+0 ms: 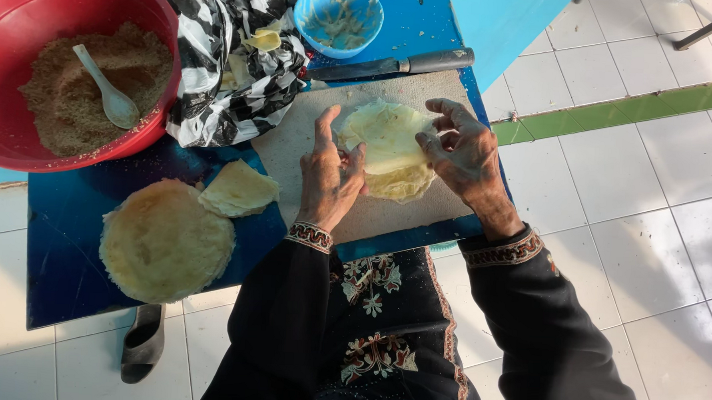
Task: The person sits at a blue table and stretches thin dough sheets by hand, pulling and thinning each piece between the fingers before placing it on a board. The stretched sheets are stacked into a growing pile on the board, with a red bowl of mixture, a knife, and a patterned cloth nearby.
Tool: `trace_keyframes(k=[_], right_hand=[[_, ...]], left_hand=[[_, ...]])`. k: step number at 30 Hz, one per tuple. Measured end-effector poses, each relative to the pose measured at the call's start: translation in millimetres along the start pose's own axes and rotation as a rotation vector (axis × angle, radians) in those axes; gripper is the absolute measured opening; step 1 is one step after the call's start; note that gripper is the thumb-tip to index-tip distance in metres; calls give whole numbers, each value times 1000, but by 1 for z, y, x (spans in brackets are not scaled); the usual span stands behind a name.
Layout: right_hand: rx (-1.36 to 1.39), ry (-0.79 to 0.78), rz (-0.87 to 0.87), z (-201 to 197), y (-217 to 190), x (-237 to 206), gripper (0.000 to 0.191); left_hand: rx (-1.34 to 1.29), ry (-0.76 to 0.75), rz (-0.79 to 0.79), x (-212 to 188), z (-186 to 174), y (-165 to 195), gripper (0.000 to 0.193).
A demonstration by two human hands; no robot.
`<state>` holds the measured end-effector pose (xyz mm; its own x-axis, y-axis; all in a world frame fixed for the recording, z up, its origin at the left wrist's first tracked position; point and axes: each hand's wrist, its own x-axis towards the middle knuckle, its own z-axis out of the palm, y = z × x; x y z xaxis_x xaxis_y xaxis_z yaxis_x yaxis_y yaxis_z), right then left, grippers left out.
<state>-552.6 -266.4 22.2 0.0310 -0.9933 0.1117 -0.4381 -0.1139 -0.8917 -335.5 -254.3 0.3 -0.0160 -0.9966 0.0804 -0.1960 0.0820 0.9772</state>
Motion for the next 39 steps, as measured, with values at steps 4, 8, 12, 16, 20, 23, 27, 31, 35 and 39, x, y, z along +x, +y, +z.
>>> trace_keyframes(k=[4,8,12,16,20,23,27,31,35,39], right_hand=[[-190,5,-38,1,-6,1,56],[-212,-17,-32,-1,-7,-4,56],[-213,-31,-82,-2,-5,-8,55],[-417,78,-267,0,-5,-21,50],[-559,22,-595,3,-4,-40,39],[-539,1,-647,6,-4,-44,32],[-568,30,-628,8,-10,-41,15],[-695,14,-603,9,-24,-57,15],[-737,20,-639,15,-29,-71,23],[-535,3,-654,27,-24,-83,17]], left_hand=[[266,48,177,1,-2,0,59],[386,33,219,-1,-2,0,54],[452,8,234,-2,-3,4,51],[465,23,219,-3,-5,7,48],[473,36,237,-4,-5,5,41],[486,47,258,-4,-4,1,37],[564,109,354,-6,-3,0,31],[542,73,275,-14,-6,11,35],[459,137,270,-51,-23,22,41],[622,393,496,-95,-88,13,41]])
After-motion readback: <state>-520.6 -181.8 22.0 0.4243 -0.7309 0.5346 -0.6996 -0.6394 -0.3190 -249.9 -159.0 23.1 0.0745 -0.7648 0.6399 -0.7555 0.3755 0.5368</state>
